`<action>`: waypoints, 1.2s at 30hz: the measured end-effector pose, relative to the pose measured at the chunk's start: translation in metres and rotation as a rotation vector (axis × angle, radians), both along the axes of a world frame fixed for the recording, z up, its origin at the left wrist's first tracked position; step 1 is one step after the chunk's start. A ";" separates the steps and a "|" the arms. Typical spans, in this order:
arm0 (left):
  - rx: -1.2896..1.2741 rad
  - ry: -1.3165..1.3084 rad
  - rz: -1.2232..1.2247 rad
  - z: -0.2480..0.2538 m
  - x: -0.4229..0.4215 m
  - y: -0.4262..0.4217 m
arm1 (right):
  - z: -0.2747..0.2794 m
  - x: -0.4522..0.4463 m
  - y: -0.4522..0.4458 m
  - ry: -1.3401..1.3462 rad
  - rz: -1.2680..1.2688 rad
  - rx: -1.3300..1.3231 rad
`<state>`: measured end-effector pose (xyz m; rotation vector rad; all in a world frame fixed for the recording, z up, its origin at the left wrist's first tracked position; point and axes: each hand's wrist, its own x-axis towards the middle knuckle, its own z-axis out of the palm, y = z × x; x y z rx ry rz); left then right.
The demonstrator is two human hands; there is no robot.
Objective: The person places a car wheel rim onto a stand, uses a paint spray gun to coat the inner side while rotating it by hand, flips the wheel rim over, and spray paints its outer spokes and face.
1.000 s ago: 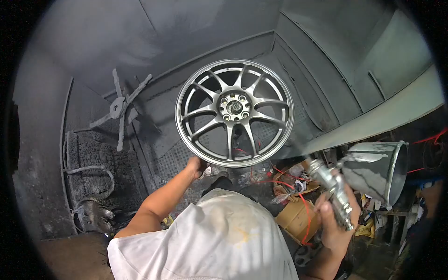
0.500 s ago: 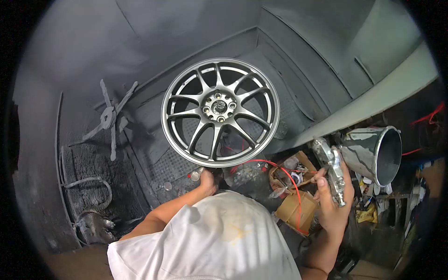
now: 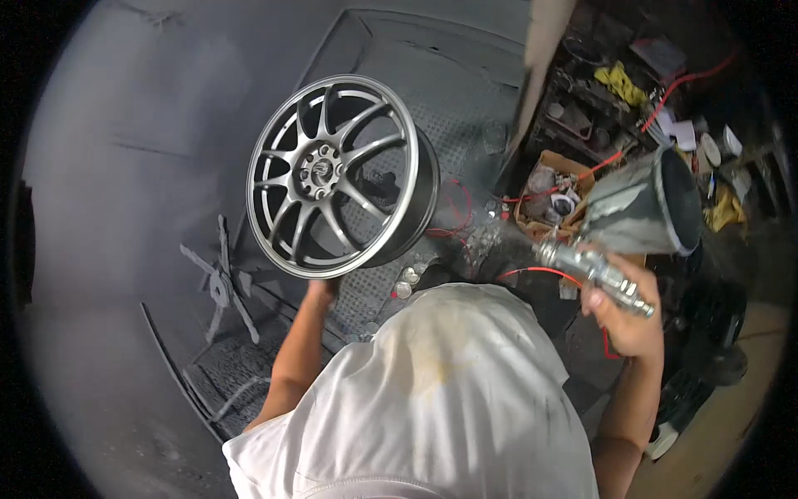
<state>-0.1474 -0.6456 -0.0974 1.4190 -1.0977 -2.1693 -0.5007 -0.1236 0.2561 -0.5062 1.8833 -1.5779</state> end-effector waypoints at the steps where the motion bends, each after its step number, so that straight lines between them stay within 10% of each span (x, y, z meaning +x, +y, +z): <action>1: 0.000 0.033 0.076 0.018 0.001 -0.022 | -0.001 0.002 -0.005 0.010 -0.038 -0.028; 7: -0.013 0.183 0.306 0.107 -0.069 -0.091 | -0.006 -0.017 0.009 0.029 -0.141 -0.114; 20: 0.105 0.088 0.408 0.049 -0.044 0.015 | 0.009 -0.013 0.016 0.091 -0.165 -0.067; 26: 0.186 0.100 0.430 0.073 -0.056 0.051 | 0.050 0.008 0.002 -0.297 0.230 0.015; 36: 0.250 0.160 0.360 0.035 -0.025 0.078 | 0.082 -0.002 -0.102 0.349 -0.059 0.042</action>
